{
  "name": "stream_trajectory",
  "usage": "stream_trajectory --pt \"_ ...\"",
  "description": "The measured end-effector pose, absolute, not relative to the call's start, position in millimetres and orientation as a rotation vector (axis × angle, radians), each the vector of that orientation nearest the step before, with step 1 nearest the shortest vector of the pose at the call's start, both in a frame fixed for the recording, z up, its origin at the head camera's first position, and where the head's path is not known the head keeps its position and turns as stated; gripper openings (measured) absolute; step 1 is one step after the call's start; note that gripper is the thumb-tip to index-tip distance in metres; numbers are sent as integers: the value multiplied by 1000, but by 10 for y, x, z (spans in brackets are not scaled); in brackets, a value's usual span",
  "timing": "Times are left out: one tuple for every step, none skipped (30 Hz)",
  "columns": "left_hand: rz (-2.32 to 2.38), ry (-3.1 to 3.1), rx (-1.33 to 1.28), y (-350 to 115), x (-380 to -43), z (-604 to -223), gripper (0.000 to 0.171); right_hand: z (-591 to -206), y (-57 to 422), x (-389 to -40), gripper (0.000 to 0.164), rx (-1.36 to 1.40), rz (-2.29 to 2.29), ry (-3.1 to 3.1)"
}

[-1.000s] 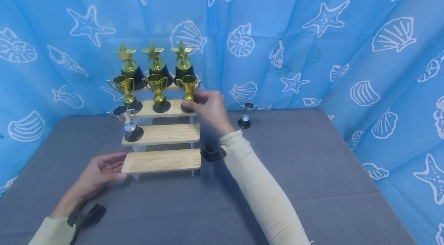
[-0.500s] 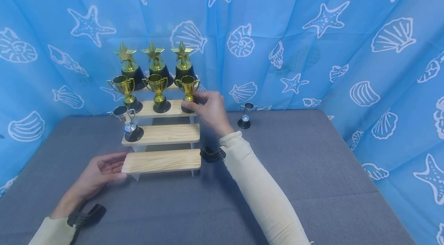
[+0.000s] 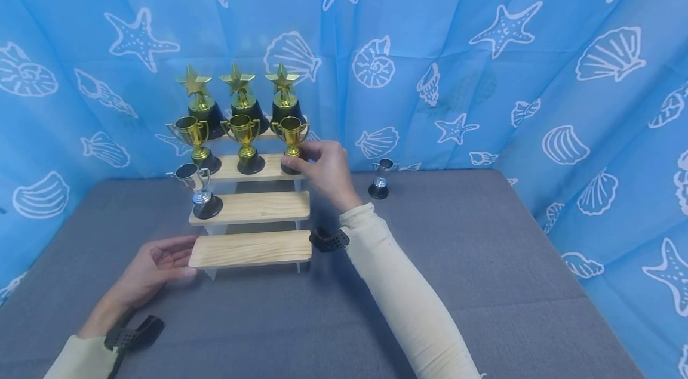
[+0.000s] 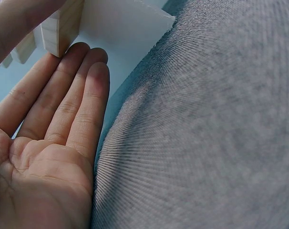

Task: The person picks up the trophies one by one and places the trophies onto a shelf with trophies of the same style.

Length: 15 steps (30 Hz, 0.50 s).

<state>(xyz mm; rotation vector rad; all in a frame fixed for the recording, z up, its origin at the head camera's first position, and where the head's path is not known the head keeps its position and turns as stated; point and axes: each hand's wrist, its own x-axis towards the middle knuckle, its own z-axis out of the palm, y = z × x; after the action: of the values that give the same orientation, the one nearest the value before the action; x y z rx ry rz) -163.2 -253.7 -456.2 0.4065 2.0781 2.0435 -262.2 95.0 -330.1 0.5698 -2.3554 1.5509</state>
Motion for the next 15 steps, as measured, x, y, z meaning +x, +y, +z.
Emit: stream_trajectory --pt "2043 2078 406 -2537 -1632 -4562 71 -3300 950 -2619 31 570 1549 -2356" --pt "2043 2077 407 -2537 -1632 -4562 71 -3300 949 -2617 31 569 1548 -2357" --pt "2044 2075 407 -2538 -1632 -4562 71 -3299 949 -2616 31 568 1546 -2358" --pt "2046 2072 408 -2538 -1633 -4563 71 -3297 948 -2615 31 567 1544 -2361" --pt "2047 2069 411 -2540 -1633 -4564 71 -3298 946 -2617 31 566 1544 -2365" --pt "2048 2067 412 -2541 -1634 -4565 71 -3296 945 -2617 31 564 1541 -2369" --pt "2049 2064 412 -2542 -1635 -4567 71 -3294 942 -2620 32 563 1538 -2374" --pt "2050 2062 412 -2544 -1635 -4568 71 -3294 940 -2623 32 560 1537 -2379" --pt "2051 2061 411 -2544 -1636 -4569 71 -3291 938 -2626 32 559 1536 -2384" --pt "2053 2059 410 -2545 -1637 -4570 71 -3288 936 -2628 33 557 1534 -2390" --pt "2052 2060 409 -2545 -1637 -4570 71 -3285 934 -2631 34 557 1536 -2394" --pt "2052 2060 407 -2545 -1637 -4569 71 -3283 932 -2633 34 556 1534 -2399" --pt "2051 2061 405 -2544 -1636 -4568 71 -3281 930 -2635 35 556 1535 -2403" --pt "2050 2061 404 -2544 -1636 -4567 71 -3279 929 -2636 35 557 1538 -2406" --pt "2050 2061 403 -2543 -1635 -4564 71 -3277 927 -2638 35 558 1541 -2408"
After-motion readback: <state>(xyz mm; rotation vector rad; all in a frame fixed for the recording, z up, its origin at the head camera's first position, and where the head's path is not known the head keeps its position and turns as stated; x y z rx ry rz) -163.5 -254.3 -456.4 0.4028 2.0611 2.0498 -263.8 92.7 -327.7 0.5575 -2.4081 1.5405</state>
